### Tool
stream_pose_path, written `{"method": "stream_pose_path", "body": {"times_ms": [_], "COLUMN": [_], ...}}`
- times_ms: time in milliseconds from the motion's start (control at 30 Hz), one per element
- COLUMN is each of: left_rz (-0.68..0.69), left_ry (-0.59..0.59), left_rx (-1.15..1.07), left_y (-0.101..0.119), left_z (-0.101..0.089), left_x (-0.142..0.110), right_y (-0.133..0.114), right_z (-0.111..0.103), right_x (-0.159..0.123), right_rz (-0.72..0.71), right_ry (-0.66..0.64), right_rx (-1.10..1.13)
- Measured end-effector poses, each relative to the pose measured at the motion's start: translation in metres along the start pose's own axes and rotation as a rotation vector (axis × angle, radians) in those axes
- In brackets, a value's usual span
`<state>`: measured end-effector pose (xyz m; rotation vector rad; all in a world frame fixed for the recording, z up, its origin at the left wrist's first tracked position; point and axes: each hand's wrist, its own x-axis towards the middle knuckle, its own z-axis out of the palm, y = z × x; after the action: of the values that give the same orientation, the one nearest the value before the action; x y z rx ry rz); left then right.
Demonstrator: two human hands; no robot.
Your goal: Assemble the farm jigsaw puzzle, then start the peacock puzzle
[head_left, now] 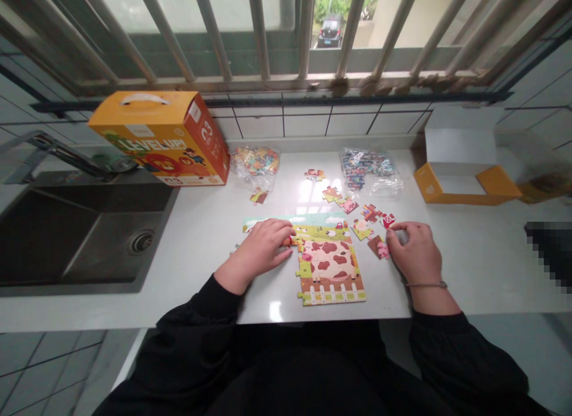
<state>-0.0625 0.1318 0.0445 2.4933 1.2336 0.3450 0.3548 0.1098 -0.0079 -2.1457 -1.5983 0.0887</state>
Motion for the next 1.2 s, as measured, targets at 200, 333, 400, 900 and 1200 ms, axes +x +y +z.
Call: {"method": "stream_pose_path", "body": {"times_ms": [200,333,400,900,1200], "left_rz": [0.023,0.006,-0.02,-0.304,-0.399], "left_ry": [-0.006,0.024,0.045,0.094,-0.032], "left_rx": [0.036,0.029,0.037,0.103,0.004], "left_y": [0.001,0.004,0.009,0.009,-0.04], "left_z": [0.009,0.015,0.019,0.001,-0.03], "left_x": [0.006,0.001,-0.003,-0.068,-0.113], "right_y": [-0.002,-0.001,-0.001,0.0,0.0], "right_z": [-0.001,-0.001,-0.001,-0.001,-0.001], "right_x": [0.0,-0.001,0.0,0.0,0.0], "right_rz": [-0.017,-0.021,-0.019,-0.02,-0.014], "right_ry": [0.013,0.012,0.009,-0.003,0.006], "right_rx": [-0.003,0.001,0.008,0.011,0.003]}}
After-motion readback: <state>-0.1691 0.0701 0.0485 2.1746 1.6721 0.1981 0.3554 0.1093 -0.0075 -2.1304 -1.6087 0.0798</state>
